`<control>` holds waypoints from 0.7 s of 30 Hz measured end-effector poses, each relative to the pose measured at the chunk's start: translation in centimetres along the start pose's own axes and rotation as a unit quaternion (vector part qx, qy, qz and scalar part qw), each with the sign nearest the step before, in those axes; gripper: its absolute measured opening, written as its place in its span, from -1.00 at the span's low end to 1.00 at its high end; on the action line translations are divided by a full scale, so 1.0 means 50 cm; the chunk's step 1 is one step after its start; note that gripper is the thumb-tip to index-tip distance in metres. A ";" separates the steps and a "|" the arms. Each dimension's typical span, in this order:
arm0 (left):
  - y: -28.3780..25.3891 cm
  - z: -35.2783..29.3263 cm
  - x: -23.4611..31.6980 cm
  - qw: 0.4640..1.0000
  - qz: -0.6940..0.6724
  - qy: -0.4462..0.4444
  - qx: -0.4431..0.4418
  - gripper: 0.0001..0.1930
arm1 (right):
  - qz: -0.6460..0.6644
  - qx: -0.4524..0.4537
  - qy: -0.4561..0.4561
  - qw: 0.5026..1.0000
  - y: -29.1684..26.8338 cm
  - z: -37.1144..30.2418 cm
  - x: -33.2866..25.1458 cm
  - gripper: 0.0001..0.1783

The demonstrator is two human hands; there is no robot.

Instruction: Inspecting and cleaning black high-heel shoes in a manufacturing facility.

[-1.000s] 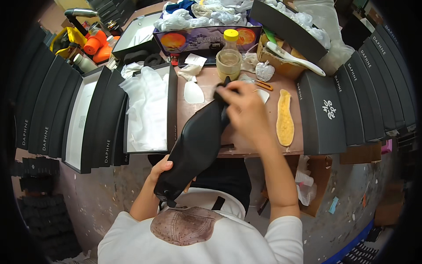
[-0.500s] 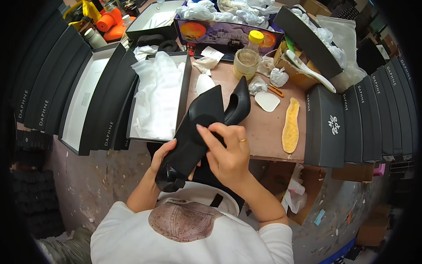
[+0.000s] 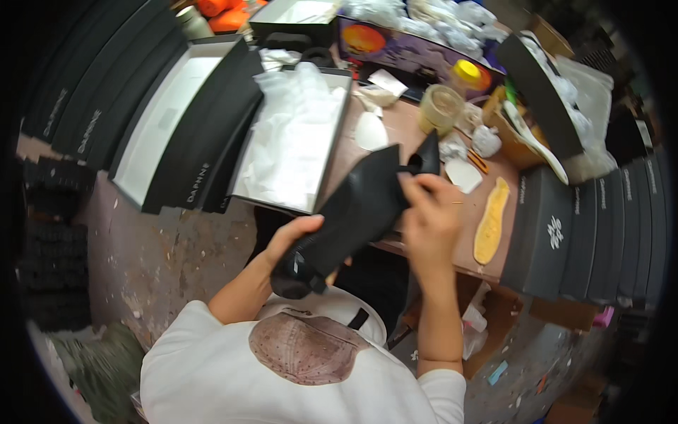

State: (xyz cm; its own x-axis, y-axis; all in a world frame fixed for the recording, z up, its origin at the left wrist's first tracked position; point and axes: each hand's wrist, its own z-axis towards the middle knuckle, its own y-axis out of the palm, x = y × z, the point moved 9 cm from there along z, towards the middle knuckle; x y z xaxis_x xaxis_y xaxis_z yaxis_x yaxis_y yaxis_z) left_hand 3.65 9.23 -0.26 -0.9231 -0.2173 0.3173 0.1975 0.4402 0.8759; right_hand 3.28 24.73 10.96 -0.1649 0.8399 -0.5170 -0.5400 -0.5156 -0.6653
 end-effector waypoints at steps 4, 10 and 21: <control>0.064 -0.038 0.085 0.943 0.305 0.135 0.007 -0.62 | 0.147 0.171 0.149 0.963 -0.103 -0.053 0.173 -0.52; 0.025 -0.164 0.275 0.773 0.533 0.292 0.180 -0.40 | 0.199 0.140 0.199 0.949 -0.061 -0.117 0.211 -0.52; 0.087 -0.226 0.303 0.430 0.753 0.327 0.377 -0.40 | 0.237 0.124 0.209 0.941 -0.037 -0.133 0.163 -0.52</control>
State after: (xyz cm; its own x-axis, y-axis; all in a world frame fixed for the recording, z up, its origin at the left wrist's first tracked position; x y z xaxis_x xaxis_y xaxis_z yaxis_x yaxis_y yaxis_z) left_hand -5.73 -1.97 12.45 0.4023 0.7174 0.5688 0.0183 0.6149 -0.7884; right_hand 8.44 31.43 4.39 -0.1249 0.3600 -0.9246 -0.6725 -0.7159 -0.1879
